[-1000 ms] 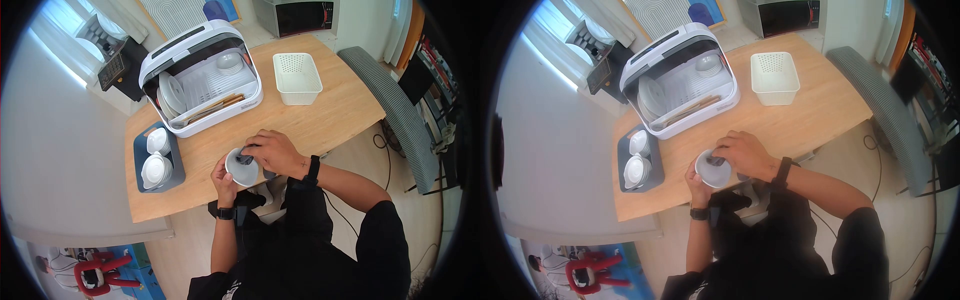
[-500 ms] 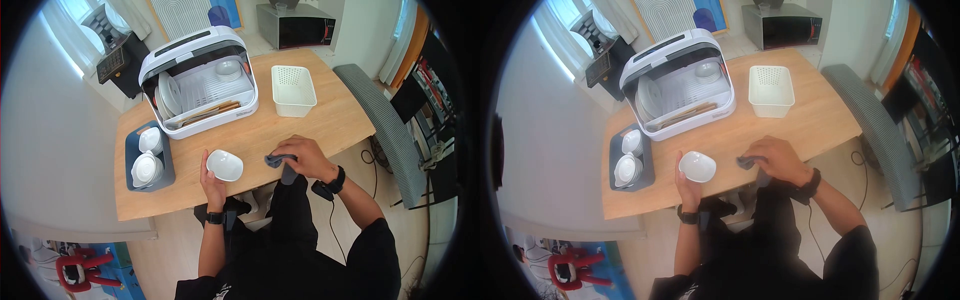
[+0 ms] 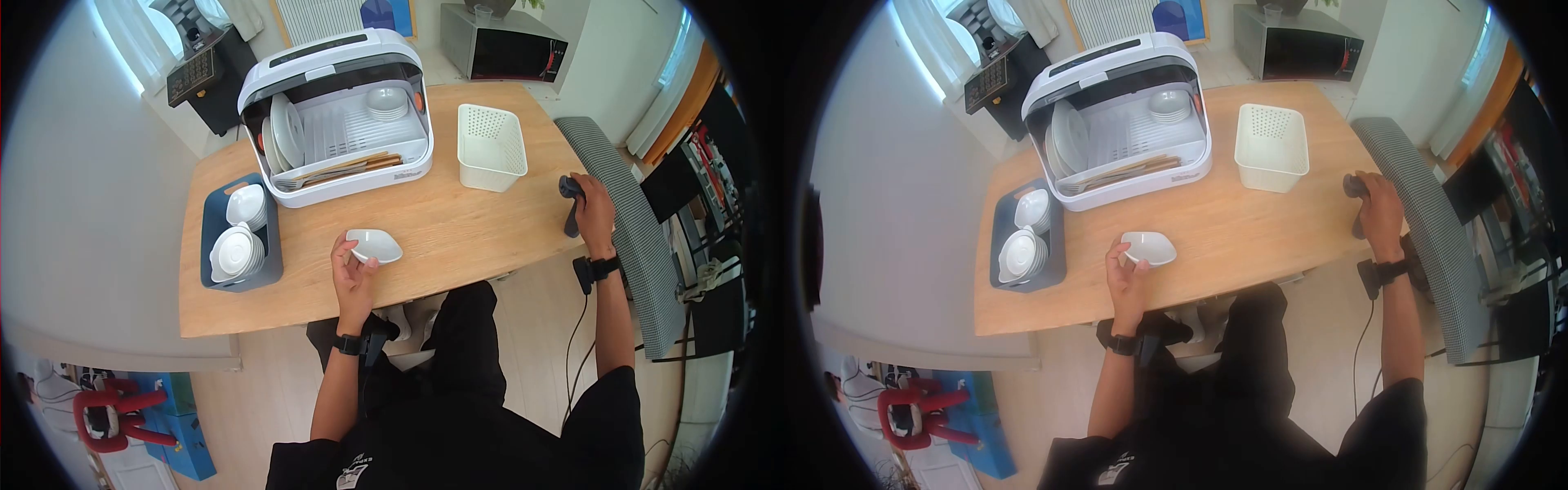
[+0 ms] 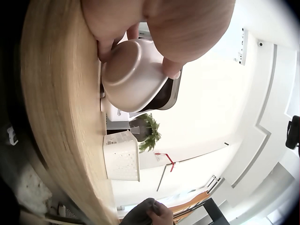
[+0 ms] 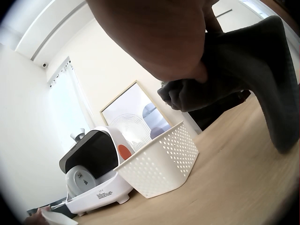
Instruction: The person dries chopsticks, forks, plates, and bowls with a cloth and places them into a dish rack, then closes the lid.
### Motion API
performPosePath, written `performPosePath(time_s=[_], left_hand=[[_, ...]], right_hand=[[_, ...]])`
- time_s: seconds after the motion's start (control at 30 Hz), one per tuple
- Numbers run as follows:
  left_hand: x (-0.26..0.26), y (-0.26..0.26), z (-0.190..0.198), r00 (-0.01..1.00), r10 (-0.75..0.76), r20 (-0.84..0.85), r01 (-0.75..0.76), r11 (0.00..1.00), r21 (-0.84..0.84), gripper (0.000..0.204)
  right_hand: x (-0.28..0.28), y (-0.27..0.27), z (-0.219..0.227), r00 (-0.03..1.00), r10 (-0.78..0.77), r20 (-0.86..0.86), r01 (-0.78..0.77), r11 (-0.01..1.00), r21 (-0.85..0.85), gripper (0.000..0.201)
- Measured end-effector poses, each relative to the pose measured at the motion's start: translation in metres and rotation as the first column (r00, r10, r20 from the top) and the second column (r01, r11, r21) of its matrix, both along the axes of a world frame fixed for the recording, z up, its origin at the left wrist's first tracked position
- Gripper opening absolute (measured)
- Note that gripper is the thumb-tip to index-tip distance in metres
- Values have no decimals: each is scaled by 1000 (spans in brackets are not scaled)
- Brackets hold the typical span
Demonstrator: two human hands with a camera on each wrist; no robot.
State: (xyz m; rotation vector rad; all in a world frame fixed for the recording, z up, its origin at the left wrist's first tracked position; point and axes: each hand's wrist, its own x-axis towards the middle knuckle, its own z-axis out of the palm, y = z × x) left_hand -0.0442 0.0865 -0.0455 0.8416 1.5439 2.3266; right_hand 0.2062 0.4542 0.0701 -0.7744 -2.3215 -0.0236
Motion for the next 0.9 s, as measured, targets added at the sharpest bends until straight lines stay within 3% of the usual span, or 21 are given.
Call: performPosePath(time_s=[0.07, 0.17, 0.27, 0.37, 0.43, 0.47, 0.53, 0.67, 0.73, 0.8, 0.87, 0.9], left_hand=[[2, 1, 1, 999, -31, -42, 30, 999, -26, 46], [7, 4, 5, 996, -36, -86, 30, 998, -63, 47], [8, 4, 7, 988, 4, -156, -27, 989, -145, 45], [5, 7, 8, 977, 22, -210, -73, 969, -237, 38], [10, 5, 27, 932, -13, -363, -161, 882, -443, 27], [8, 4, 31, 932, -24, -363, -155, 877, -456, 27], [1, 4, 39, 849, -88, -521, -238, 817, -525, 22], [-11, 7, 62, 848, -215, -484, -202, 714, -670, 26], [-16, 10, 75, 733, -316, -603, -250, 699, -670, 29], [-19, 14, 83, 753, -344, -562, -259, 629, -733, 30], [-27, 20, 87, 457, -474, -753, -390, 654, -648, 27], [-29, 25, 89, 453, -484, -748, -384, 652, -654, 27]], right_hand=[[-5, 2, -16, 999, -24, 25, 23, 1000, 2, 40], [-16, -1, -41, 998, -28, 51, 35, 989, -145, 40], [-24, 0, -78, 1000, -30, 2, 30, 981, -192, 41], [-29, -13, -74, 997, -74, -15, 70, 979, -193, 41], [-26, -14, -76, 997, -77, -12, 73, 974, -214, 42], [-25, -14, -79, 998, -57, -32, 50, 979, -195, 42], [-22, -12, -85, 998, -44, -49, 34, 981, -189, 42], [-21, -6, -96, 993, -48, -110, 28, 983, -182, 40], [-21, -6, -100, 988, -59, -143, 41, 991, -125, 35], [-23, -6, -100, 986, -73, -151, 50, 987, -154, 35], [-22, -8, -100, 984, -88, -158, 62, 985, -158, 34], [-22, -7, -99, 983, -88, -161, 63, 986, -153, 34]])
